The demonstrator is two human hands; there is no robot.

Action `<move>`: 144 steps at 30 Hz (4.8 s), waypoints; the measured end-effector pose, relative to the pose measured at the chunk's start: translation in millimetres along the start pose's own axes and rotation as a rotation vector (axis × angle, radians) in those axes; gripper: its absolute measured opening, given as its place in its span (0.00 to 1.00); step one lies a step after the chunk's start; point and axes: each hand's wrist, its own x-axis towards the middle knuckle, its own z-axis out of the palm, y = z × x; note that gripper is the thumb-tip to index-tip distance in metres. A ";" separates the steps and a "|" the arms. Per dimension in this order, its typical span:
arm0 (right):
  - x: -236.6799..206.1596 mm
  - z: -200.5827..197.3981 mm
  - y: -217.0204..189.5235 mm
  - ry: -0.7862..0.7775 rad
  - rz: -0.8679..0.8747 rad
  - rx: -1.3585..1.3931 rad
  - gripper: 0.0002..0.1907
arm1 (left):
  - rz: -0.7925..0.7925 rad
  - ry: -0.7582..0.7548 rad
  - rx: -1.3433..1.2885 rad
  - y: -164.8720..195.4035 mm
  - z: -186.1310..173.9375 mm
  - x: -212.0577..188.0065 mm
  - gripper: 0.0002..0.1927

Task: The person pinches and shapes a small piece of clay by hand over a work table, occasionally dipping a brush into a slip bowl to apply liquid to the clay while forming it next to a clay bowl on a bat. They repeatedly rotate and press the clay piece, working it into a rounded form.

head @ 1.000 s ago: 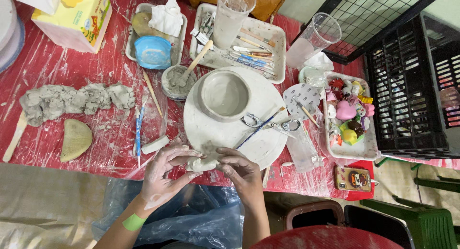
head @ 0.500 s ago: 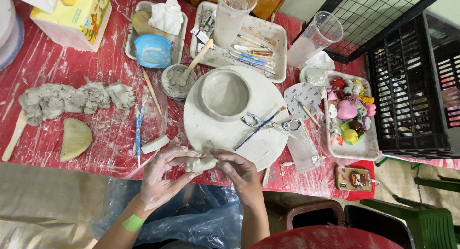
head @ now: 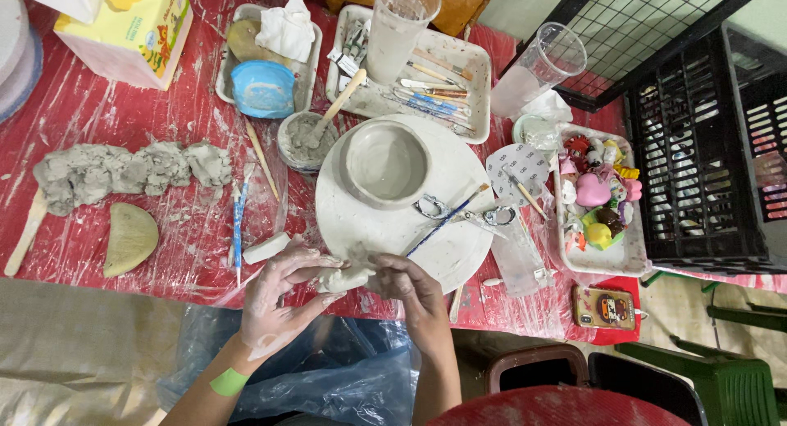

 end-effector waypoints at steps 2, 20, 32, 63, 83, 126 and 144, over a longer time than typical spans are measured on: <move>0.6 -0.1 -2.0 0.022 -0.024 -0.017 0.16 | -0.026 0.017 0.009 2.9 -0.2 0.6 0.35; 1.9 17.3 -15.7 0.131 -0.404 -0.509 0.20 | -0.092 -0.020 -0.017 5.3 3.1 12.8 0.37; 4.8 9.2 -3.3 0.044 -0.417 -0.566 0.24 | -0.028 -0.094 0.015 7.6 12.0 27.6 0.40; 1.1 6.2 20.3 0.017 -0.332 -0.069 0.21 | -0.386 0.070 -0.444 -37.1 36.4 5.8 0.32; -1.1 17.8 -19.0 0.194 -0.645 -0.634 0.14 | -0.610 0.108 -0.644 -25.6 38.9 9.1 0.32; 1.4 -1.7 1.3 0.040 -0.465 -0.147 0.12 | -0.397 0.184 -0.614 -26.3 49.9 -2.7 0.37; 0.3 -9.7 0.2 0.187 -0.656 -0.499 0.07 | -0.427 0.173 -0.608 -20.5 53.2 -3.2 0.38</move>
